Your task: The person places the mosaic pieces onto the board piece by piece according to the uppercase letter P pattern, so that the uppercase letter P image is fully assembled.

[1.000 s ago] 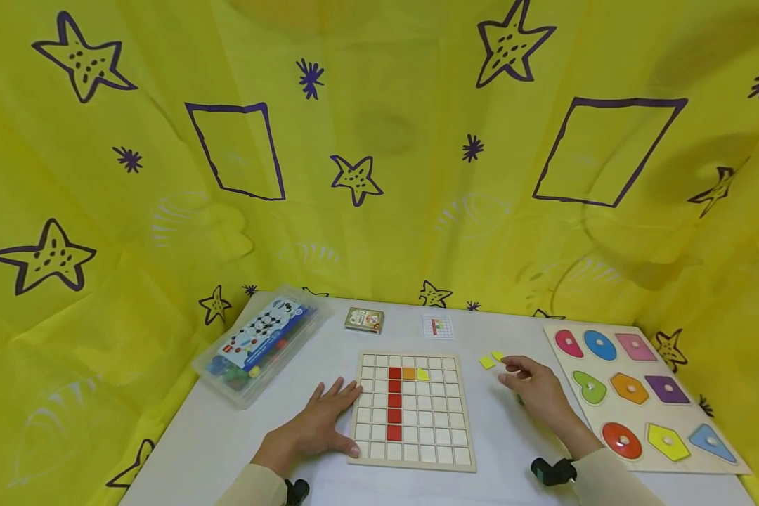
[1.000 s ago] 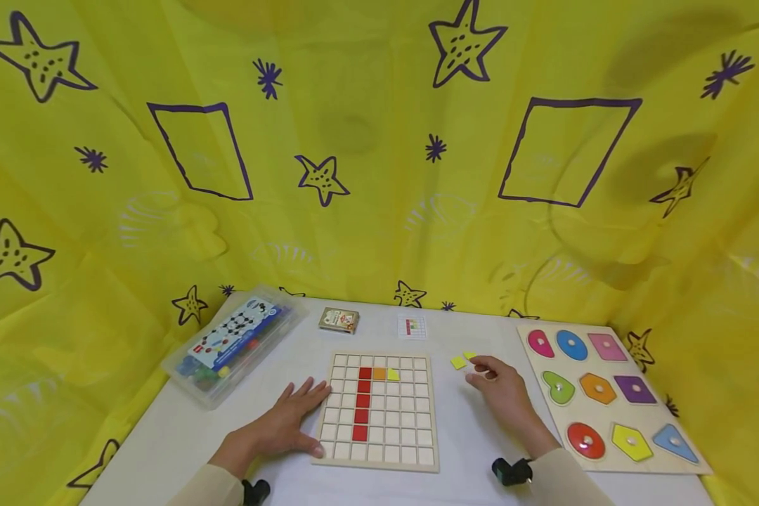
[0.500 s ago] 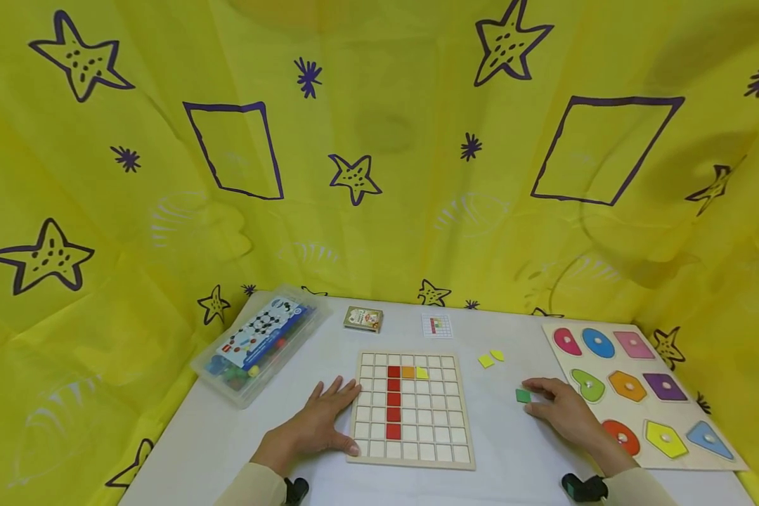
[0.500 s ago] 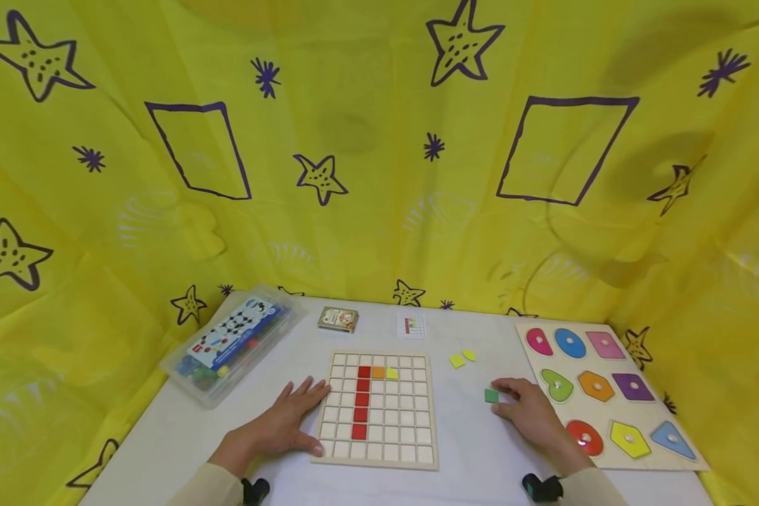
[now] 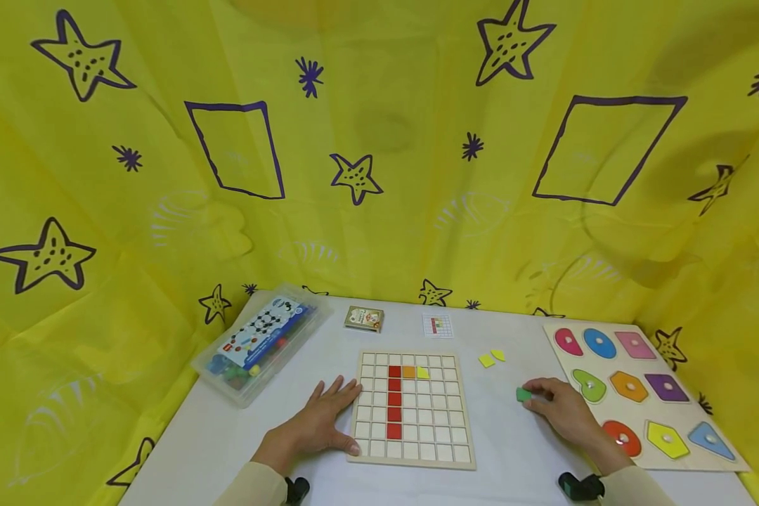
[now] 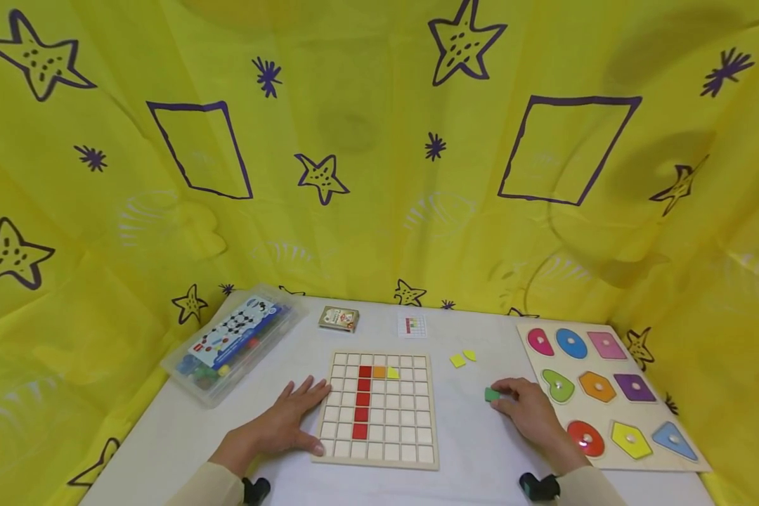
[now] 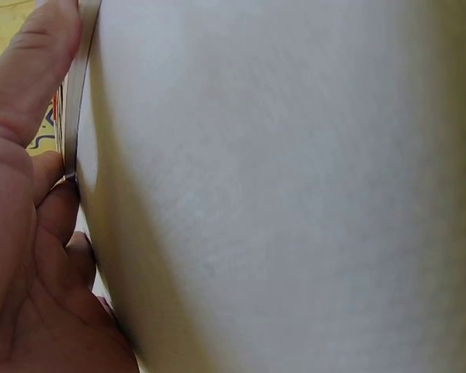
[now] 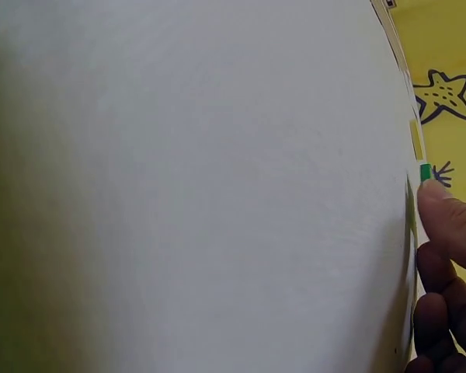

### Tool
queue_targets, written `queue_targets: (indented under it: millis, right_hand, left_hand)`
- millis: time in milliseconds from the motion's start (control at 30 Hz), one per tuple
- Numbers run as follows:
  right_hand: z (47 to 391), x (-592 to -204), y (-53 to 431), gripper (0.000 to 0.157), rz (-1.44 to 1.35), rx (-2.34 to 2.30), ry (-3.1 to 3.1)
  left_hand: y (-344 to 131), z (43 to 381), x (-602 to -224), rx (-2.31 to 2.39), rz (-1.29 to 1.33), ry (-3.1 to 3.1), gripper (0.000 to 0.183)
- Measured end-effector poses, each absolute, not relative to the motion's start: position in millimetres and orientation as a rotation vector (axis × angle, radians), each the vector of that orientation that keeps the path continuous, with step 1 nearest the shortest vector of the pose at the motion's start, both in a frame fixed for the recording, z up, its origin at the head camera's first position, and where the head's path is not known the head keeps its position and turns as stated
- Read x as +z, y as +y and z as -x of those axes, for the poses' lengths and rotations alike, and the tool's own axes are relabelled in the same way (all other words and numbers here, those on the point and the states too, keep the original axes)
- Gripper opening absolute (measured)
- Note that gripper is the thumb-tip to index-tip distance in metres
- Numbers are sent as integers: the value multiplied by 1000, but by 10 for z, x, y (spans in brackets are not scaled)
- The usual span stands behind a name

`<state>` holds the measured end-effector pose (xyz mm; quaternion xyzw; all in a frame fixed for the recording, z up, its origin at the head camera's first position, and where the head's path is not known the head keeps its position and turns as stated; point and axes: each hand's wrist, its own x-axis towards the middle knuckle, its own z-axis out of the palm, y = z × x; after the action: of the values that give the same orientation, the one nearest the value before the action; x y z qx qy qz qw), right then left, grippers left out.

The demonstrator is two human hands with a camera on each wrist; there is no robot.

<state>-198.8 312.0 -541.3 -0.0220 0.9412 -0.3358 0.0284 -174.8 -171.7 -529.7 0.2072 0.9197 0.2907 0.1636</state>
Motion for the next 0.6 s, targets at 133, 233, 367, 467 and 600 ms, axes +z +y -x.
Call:
queue_targets:
  millis: [133,233,367,467,600]
  right_hand:
    - [1986,-5398,3111,29,28,-1114,2911]
    - [1988,-5384,3093,31,-26,-1198,2905]
    - [1996,-5363,3047,32,-103,-1300,2889]
    - [2010,-5366,2992,33,-139,-1355,2895]
    - [2041,-5390,2906,31,-162,-1422,2904]
  left_hand:
    - [-1715,1750,-5298,831,-579,2620,115]
    - [-1714,1757,-5309,828,-559,2618,114]
    - [-1716,1765,-5326,817,-551,2619,114]
    - [-1718,1769,-5332,814,-556,2620,114]
    - [-1715,1772,-5336,813,-552,2621,114]
